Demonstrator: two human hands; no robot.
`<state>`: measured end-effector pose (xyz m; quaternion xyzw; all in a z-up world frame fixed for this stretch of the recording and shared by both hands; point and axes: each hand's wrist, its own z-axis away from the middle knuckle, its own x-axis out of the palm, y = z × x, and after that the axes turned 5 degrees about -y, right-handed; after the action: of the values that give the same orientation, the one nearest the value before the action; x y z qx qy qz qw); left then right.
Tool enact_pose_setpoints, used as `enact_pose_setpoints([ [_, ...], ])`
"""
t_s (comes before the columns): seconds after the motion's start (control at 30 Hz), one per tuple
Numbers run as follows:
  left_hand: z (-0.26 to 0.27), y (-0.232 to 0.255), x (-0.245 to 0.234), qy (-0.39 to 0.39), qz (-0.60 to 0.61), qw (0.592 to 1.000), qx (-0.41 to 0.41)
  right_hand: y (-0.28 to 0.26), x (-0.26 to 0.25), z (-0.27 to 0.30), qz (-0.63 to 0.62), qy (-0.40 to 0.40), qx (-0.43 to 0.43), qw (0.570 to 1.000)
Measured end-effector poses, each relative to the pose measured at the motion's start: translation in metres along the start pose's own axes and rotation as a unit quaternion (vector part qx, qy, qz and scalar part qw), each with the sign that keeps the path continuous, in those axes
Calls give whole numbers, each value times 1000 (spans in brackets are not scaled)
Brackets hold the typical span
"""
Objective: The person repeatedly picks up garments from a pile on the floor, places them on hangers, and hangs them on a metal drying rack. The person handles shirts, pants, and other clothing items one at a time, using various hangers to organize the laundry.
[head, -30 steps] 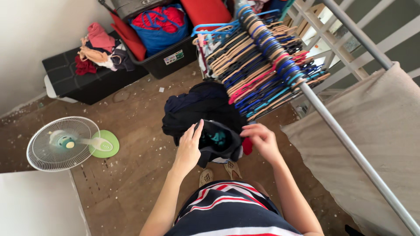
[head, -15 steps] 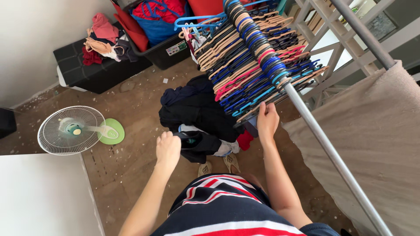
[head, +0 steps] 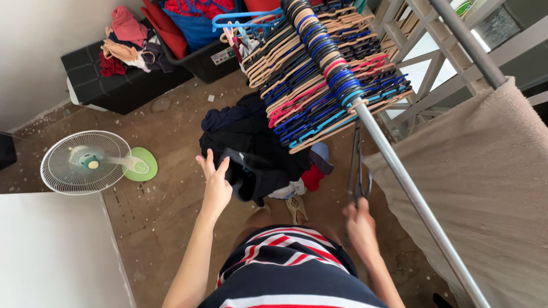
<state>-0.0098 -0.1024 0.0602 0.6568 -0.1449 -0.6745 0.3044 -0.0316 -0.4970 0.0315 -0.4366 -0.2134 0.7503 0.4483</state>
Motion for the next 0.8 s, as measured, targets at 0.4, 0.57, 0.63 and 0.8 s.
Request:
enact_pose_setpoints([
  [0.4,-14,29,29,-49,-23,993,109,-34,-6,57,184,-33,-236,954],
  [0.57,7,44,29,-106,-18,964,242,-91,47,23,187,-7,-350,918],
  [0.63,12,37,9,-133,-11,958,255,-106,53,18,167,29,-365,915],
  [0.8,-13,-7,-43,-112,2,968,224,-119,52,35,98,103,-391,909],
])
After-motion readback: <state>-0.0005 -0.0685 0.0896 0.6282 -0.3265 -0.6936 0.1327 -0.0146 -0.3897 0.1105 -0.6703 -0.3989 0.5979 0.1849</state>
